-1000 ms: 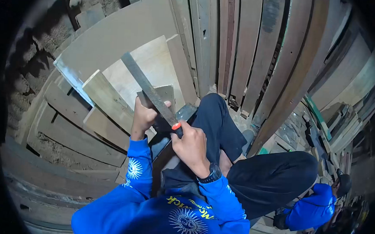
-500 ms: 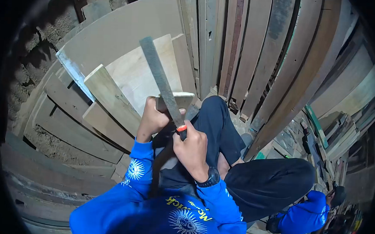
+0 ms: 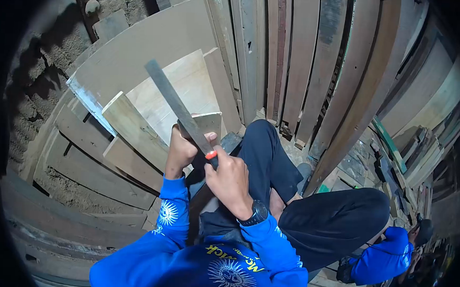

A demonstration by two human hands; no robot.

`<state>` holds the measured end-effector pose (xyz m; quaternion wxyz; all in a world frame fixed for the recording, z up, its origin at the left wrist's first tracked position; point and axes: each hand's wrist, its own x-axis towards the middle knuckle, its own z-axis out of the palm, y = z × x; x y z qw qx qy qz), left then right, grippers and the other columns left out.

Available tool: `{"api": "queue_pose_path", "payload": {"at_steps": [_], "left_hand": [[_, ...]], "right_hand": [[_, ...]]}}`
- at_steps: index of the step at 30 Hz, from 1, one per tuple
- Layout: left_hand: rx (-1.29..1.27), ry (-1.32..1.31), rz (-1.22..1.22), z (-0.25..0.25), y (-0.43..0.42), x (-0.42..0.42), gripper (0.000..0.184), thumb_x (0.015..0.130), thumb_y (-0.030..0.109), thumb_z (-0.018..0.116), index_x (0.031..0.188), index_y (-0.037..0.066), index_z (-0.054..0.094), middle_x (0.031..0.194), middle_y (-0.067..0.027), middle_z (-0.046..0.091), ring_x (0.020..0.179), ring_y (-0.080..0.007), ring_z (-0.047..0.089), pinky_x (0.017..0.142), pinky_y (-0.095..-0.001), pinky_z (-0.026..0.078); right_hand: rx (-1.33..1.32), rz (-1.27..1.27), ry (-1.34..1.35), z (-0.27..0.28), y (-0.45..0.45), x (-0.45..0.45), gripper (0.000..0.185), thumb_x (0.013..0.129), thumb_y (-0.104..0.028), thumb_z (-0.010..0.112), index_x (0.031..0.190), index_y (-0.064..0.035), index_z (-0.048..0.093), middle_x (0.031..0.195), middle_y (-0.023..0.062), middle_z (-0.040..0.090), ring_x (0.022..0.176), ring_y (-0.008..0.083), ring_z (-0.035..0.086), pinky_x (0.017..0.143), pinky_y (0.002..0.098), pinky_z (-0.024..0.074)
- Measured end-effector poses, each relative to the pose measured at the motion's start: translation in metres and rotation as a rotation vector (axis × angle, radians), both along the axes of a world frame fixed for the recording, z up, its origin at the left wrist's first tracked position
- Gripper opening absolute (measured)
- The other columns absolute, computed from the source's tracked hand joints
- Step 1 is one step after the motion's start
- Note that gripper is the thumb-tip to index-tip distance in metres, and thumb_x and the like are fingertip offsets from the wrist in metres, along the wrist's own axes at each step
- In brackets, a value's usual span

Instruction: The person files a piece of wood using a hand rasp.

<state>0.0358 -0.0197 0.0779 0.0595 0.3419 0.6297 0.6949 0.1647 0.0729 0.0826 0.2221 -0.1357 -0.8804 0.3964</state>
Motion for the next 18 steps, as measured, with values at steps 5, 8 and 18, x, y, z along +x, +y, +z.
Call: {"api": "queue_pose_path", "payload": {"at_steps": [5, 8, 18], "left_hand": [[-0.062, 0.04, 0.07, 0.004, -0.004, 0.0, 0.02, 0.08, 0.013, 0.077, 0.084, -0.005, 0.073, 0.072, -0.0101, 0.073, 0.064, -0.0126, 0.066, 0.061, -0.0321, 0.052], [-0.091, 0.079, 0.05, 0.007, -0.004, 0.001, 0.013, 0.076, 0.007, 0.073, 0.086, -0.002, 0.075, 0.077, -0.0122, 0.075, 0.068, -0.0172, 0.071, 0.064, -0.0331, 0.053], [-0.024, 0.024, 0.032, 0.003, 0.001, 0.003, 0.017, 0.079, 0.01, 0.08, 0.084, -0.002, 0.071, 0.075, -0.0056, 0.071, 0.065, -0.0113, 0.065, 0.059, -0.0278, 0.051]], "right_hand": [[-0.026, -0.013, -0.012, -0.021, 0.004, 0.018, 0.019, 0.078, -0.009, 0.068, 0.095, -0.0012, 0.064, 0.07, 0.0238, 0.065, 0.069, 0.0432, 0.066, 0.063, 0.0508, 0.0517], [-0.022, -0.026, 0.014, -0.012, 0.007, 0.013, 0.022, 0.078, -0.011, 0.069, 0.098, -0.0025, 0.065, 0.07, 0.0236, 0.065, 0.07, 0.0447, 0.066, 0.064, 0.0516, 0.051], [-0.054, -0.022, 0.053, -0.027, 0.011, 0.017, 0.017, 0.078, -0.008, 0.067, 0.094, -0.002, 0.064, 0.065, 0.0235, 0.061, 0.061, 0.0403, 0.064, 0.056, 0.0455, 0.0477]]}}
